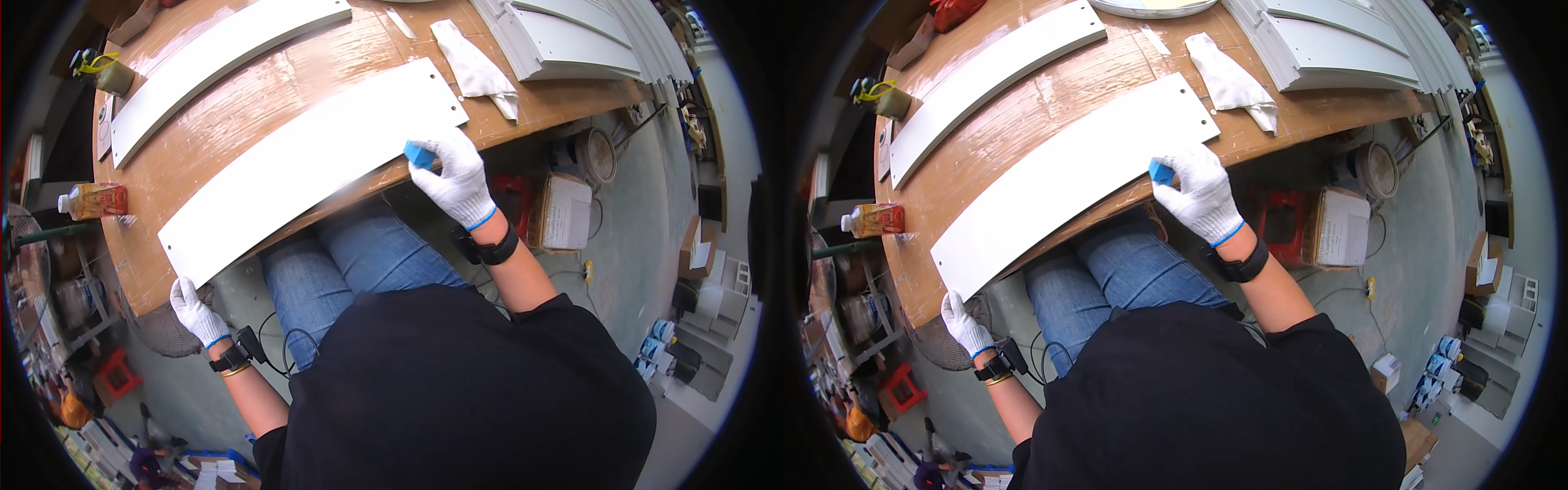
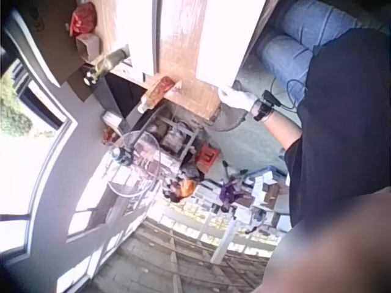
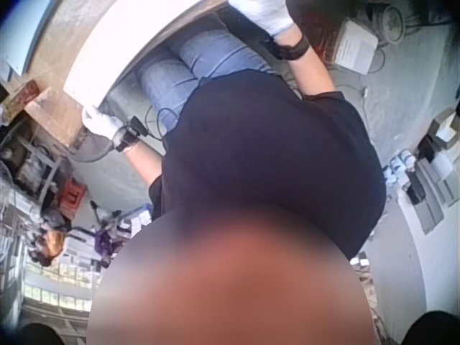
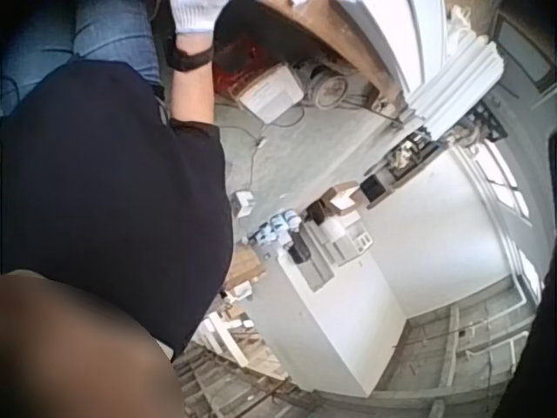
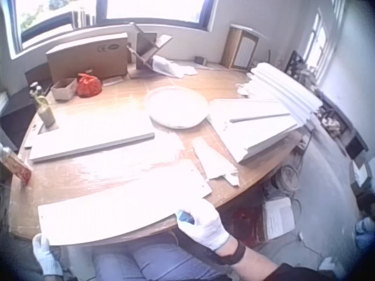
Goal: Applying a liquid coating to the edges and surfaces of white wooden panels using a sponge applicator.
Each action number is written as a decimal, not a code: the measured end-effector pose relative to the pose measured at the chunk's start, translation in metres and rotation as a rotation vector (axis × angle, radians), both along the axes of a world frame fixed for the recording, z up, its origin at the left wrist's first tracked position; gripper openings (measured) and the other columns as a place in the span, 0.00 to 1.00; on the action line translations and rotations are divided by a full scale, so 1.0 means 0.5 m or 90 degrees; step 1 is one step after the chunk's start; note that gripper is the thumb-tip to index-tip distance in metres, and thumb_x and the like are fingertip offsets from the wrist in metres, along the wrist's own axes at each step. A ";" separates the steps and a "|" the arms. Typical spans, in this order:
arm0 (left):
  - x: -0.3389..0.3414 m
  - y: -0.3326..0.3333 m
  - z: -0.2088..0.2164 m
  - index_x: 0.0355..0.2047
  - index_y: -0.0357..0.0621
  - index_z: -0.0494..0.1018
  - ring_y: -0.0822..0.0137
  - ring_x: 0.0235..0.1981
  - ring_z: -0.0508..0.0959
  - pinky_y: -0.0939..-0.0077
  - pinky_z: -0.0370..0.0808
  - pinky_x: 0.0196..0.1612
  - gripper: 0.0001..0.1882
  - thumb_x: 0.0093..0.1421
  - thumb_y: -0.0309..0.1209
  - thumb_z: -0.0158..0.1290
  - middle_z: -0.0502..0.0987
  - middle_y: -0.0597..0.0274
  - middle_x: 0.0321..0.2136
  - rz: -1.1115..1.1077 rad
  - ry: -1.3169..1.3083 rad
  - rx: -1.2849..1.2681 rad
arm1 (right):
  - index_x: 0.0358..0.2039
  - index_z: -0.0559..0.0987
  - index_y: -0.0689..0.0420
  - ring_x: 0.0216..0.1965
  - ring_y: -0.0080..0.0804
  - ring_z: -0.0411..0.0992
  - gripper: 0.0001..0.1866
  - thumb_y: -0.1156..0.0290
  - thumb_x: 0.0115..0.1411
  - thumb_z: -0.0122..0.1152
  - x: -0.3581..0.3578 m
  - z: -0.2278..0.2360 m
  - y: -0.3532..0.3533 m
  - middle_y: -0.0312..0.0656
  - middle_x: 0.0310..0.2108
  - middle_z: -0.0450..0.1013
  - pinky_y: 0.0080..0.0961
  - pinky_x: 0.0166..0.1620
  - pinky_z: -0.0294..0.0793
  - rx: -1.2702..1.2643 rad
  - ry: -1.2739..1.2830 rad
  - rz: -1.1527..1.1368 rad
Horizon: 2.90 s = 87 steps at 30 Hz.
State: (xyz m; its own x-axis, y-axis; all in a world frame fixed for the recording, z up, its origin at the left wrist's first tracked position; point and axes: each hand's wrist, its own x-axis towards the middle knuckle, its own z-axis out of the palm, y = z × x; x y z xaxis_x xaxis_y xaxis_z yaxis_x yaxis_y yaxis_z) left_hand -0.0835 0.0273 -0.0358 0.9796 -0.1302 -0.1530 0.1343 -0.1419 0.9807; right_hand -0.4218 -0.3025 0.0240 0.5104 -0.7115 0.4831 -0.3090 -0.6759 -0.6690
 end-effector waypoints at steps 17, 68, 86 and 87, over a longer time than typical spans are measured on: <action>0.013 0.021 -0.008 0.48 0.41 0.71 0.73 0.35 0.78 0.78 0.77 0.34 0.15 0.66 0.36 0.55 0.78 0.63 0.38 -0.034 0.018 0.012 | 0.38 0.79 0.58 0.32 0.37 0.75 0.16 0.77 0.45 0.66 -0.024 -0.009 -0.020 0.43 0.30 0.75 0.30 0.38 0.76 -0.009 0.022 -0.043; 0.029 0.023 -0.036 0.46 0.43 0.71 0.73 0.32 0.78 0.79 0.76 0.33 0.12 0.67 0.36 0.54 0.78 0.64 0.37 -0.023 -0.024 -0.040 | 0.46 0.79 0.57 0.41 0.35 0.76 0.19 0.68 0.54 0.68 0.046 0.045 -0.356 0.46 0.41 0.75 0.28 0.47 0.76 -0.024 -0.046 -0.135; 0.038 0.036 -0.080 0.45 0.42 0.72 0.76 0.32 0.78 0.82 0.77 0.30 0.11 0.68 0.35 0.52 0.78 0.64 0.36 0.030 -0.122 0.010 | 0.57 0.72 0.59 0.56 0.52 0.67 0.28 0.58 0.61 0.60 0.194 0.056 -0.555 0.56 0.54 0.69 0.39 0.59 0.67 -0.252 0.393 -0.023; 0.043 0.041 -0.093 0.45 0.42 0.72 0.76 0.31 0.78 0.82 0.78 0.30 0.11 0.69 0.35 0.50 0.78 0.64 0.35 0.014 -0.147 0.004 | 0.57 0.72 0.61 0.56 0.49 0.68 0.26 0.60 0.62 0.60 0.189 0.071 -0.518 0.54 0.54 0.69 0.37 0.58 0.67 -0.264 0.353 -0.011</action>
State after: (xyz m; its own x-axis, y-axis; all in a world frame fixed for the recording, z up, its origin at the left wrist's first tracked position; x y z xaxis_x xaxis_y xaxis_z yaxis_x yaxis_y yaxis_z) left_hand -0.0618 0.0476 -0.0821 0.9913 -0.1085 0.0749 -0.0906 -0.1475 0.9849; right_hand -0.3272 -0.5618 0.0595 0.7506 -0.5349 0.3879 -0.5437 -0.8336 -0.0974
